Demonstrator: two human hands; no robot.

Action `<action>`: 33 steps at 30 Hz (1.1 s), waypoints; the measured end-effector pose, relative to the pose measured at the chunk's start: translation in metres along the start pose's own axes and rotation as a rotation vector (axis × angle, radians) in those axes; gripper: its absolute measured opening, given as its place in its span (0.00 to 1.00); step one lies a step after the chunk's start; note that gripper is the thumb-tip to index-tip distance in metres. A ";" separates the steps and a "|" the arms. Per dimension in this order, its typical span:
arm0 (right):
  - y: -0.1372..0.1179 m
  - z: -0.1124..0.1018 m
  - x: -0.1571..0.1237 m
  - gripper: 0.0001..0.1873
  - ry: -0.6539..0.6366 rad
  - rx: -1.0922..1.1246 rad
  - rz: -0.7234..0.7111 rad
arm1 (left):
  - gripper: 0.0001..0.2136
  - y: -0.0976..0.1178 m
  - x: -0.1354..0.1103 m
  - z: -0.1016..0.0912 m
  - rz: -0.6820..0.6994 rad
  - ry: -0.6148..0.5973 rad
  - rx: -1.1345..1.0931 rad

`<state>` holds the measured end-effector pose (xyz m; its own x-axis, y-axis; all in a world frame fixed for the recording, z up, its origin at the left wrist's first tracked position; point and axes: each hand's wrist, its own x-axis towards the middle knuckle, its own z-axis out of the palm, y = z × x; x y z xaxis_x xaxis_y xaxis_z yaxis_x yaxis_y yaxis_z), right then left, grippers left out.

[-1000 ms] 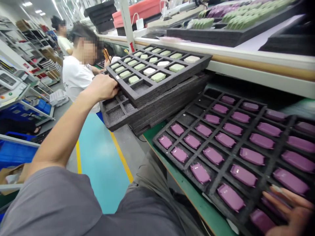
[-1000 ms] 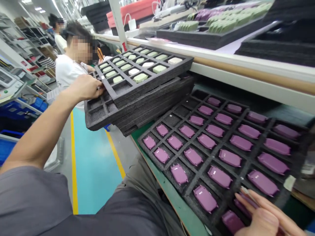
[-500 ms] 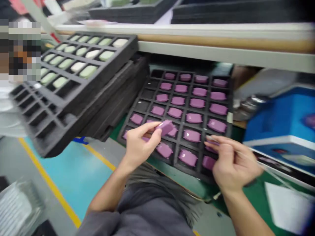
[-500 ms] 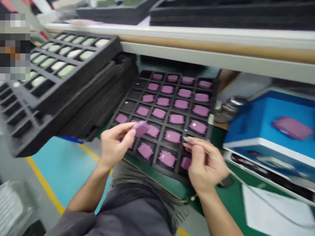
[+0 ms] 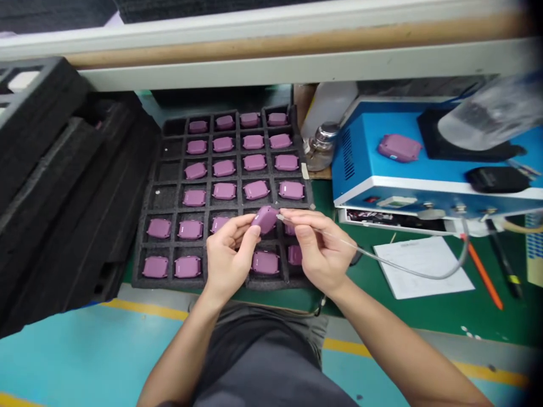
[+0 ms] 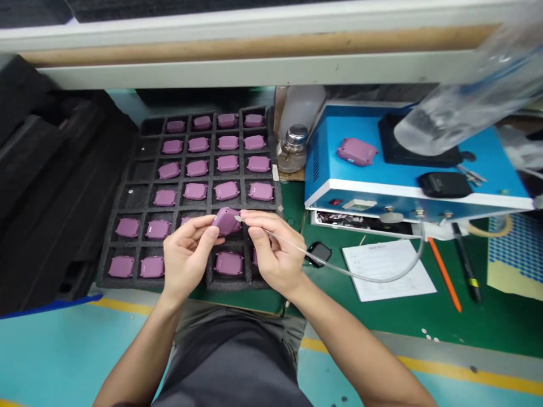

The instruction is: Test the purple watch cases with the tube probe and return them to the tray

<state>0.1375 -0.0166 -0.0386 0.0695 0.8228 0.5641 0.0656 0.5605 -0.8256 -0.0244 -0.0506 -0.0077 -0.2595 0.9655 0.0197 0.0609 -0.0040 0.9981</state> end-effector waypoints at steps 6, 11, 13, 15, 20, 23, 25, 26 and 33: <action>0.001 0.000 -0.001 0.07 0.000 -0.017 -0.003 | 0.15 0.000 0.000 0.000 0.026 -0.019 0.009; 0.002 -0.001 -0.003 0.06 -0.004 -0.019 0.032 | 0.15 -0.001 -0.001 -0.001 0.032 -0.028 0.029; 0.002 -0.001 -0.003 0.06 -0.005 -0.017 0.041 | 0.15 -0.002 -0.001 -0.001 0.034 -0.031 0.027; 0.002 -0.001 -0.003 0.06 -0.007 -0.013 0.048 | 0.14 -0.002 -0.001 -0.001 0.039 -0.033 0.022; 0.003 -0.001 -0.004 0.07 -0.007 0.014 0.048 | 0.12 -0.001 -0.001 0.000 0.053 -0.040 0.006; 0.004 -0.001 -0.004 0.06 -0.012 0.010 0.055 | 0.13 0.000 -0.001 0.000 0.052 -0.041 0.014; 0.004 -0.001 -0.005 0.06 -0.014 0.007 0.061 | 0.13 0.001 -0.001 0.000 0.052 -0.040 0.019; 0.004 -0.001 -0.005 0.06 -0.015 0.006 0.063 | 0.13 0.001 -0.001 0.000 0.053 -0.037 0.021; 0.005 -0.002 -0.005 0.06 -0.020 0.008 0.069 | 0.12 0.000 -0.001 0.000 0.068 -0.026 0.049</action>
<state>0.1392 -0.0177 -0.0454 0.0541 0.8611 0.5056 0.0532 0.5032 -0.8626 -0.0243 -0.0517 -0.0076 -0.2285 0.9698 0.0849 0.1244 -0.0574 0.9906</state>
